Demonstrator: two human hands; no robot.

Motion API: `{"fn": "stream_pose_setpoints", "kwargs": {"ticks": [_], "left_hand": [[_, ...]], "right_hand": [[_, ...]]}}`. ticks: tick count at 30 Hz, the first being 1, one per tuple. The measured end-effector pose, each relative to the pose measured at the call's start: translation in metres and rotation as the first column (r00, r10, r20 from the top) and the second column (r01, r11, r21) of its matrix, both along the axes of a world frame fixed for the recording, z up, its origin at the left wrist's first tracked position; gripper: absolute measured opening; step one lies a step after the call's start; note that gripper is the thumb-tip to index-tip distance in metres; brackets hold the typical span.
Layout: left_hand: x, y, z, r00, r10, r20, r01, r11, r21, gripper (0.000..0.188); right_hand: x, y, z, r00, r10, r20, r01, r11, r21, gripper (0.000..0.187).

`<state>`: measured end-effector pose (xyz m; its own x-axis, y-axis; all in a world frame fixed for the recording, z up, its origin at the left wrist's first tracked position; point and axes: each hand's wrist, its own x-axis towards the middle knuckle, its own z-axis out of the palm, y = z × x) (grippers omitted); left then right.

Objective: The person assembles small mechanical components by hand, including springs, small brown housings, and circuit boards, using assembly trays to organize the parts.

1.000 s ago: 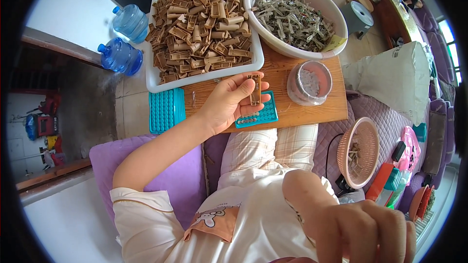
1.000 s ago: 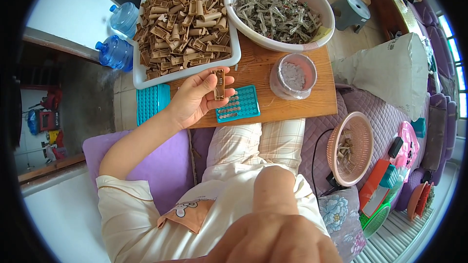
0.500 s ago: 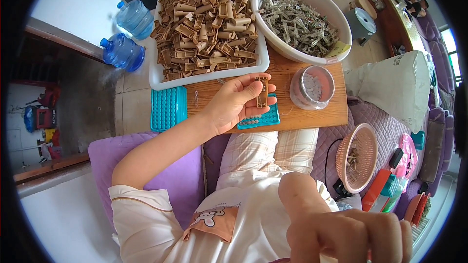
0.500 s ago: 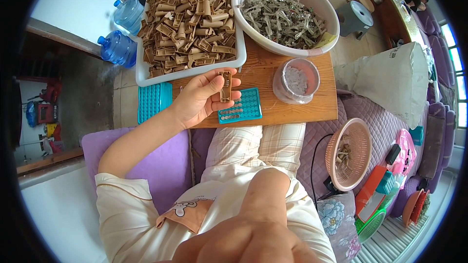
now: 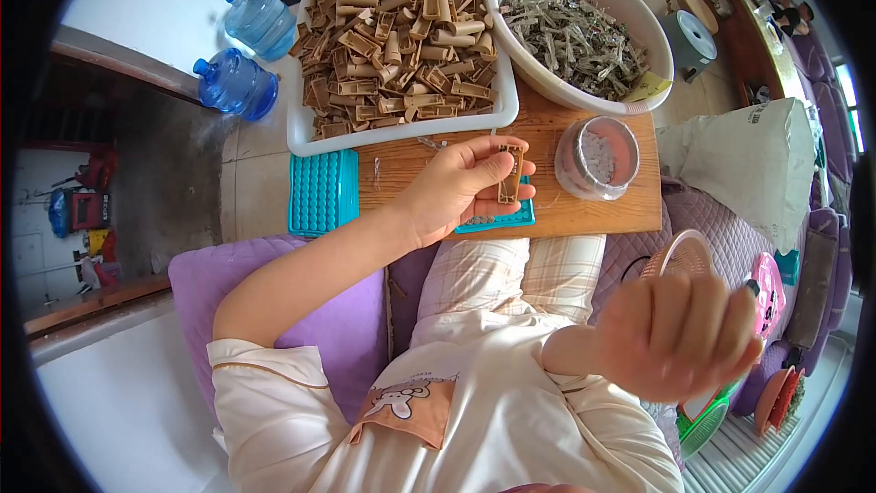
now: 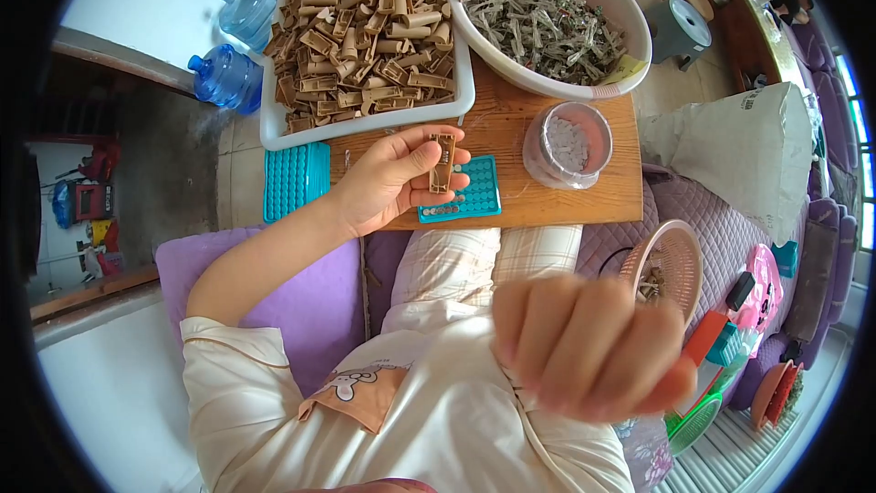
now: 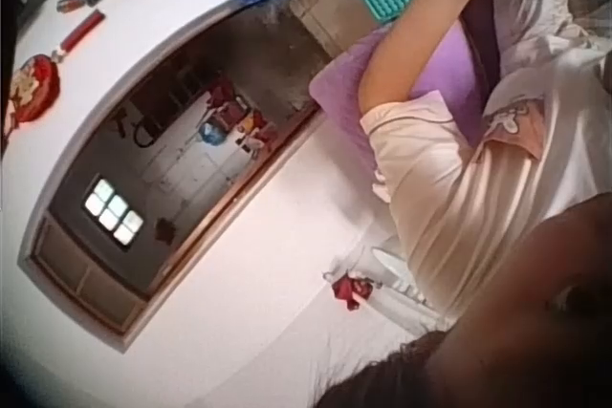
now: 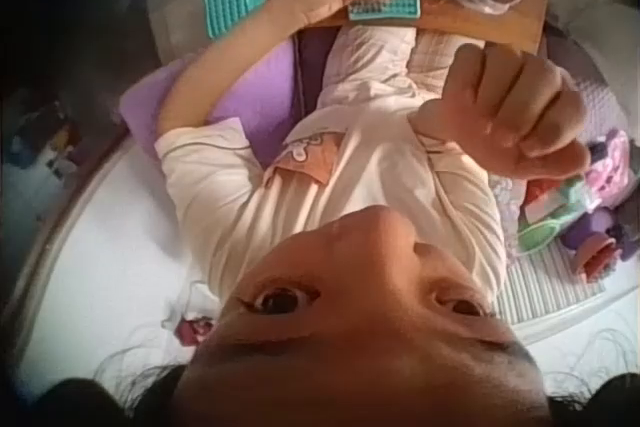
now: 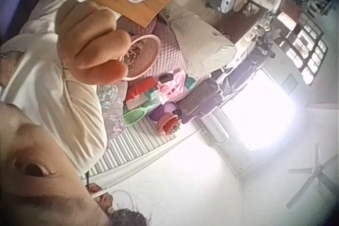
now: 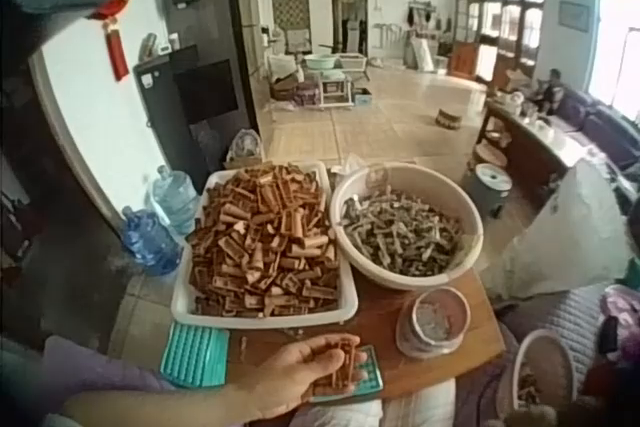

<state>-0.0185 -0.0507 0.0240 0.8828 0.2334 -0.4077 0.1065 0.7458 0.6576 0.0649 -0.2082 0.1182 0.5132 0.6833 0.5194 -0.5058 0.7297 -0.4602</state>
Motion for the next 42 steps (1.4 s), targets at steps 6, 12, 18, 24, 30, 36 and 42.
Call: {"fn": "stream_pose_setpoints", "kwargs": {"ticks": [6, 12, 18, 24, 30, 36, 42], "left_hand": [[-0.001, 0.003, 0.006, 0.994, -0.045, -0.100, 0.064, 0.980, 0.188, 0.031], [-0.012, 0.004, 0.003, 0.981, -0.059, -0.187, 0.105, 0.964, 0.245, 0.027], [-0.030, 0.000, -0.019, 0.957, -0.036, -0.288, 0.099, 0.973, 0.209, 0.025], [-0.025, -0.006, -0.023, 0.950, -0.139, -0.281, 0.193, 0.966, 0.175, 0.023], [-0.024, -0.009, -0.025, 0.941, -0.183, -0.284, 0.222, 0.969, 0.109, 0.024], [-0.027, -0.015, -0.023, 0.973, -0.117, -0.201, 0.148, 0.978, 0.146, 0.027], [-0.025, -0.020, -0.026, 0.983, -0.138, -0.122, 0.161, 0.965, 0.206, 0.027]], "right_hand": [[0.030, 0.018, -0.054, 0.924, -0.378, -0.053, 0.346, 0.889, -0.301, 0.025], [0.057, 0.018, -0.205, 0.681, 0.062, 0.730, 0.681, 0.314, -0.662, 0.013], [0.028, 0.019, -0.235, 0.337, 0.355, 0.872, 0.836, 0.314, -0.451, 0.020], [0.020, 0.026, -0.243, 0.246, 0.372, 0.895, 0.890, 0.279, -0.361, 0.016], [0.023, 0.021, -0.240, 0.207, 0.369, 0.906, 0.898, 0.295, -0.325, 0.010], [0.004, 0.022, -0.174, 0.501, -0.196, 0.843, 0.831, 0.379, -0.406, 0.014], [-0.013, 0.027, -0.161, 0.329, -0.300, 0.895, 0.868, 0.470, -0.162, 0.018]]}}
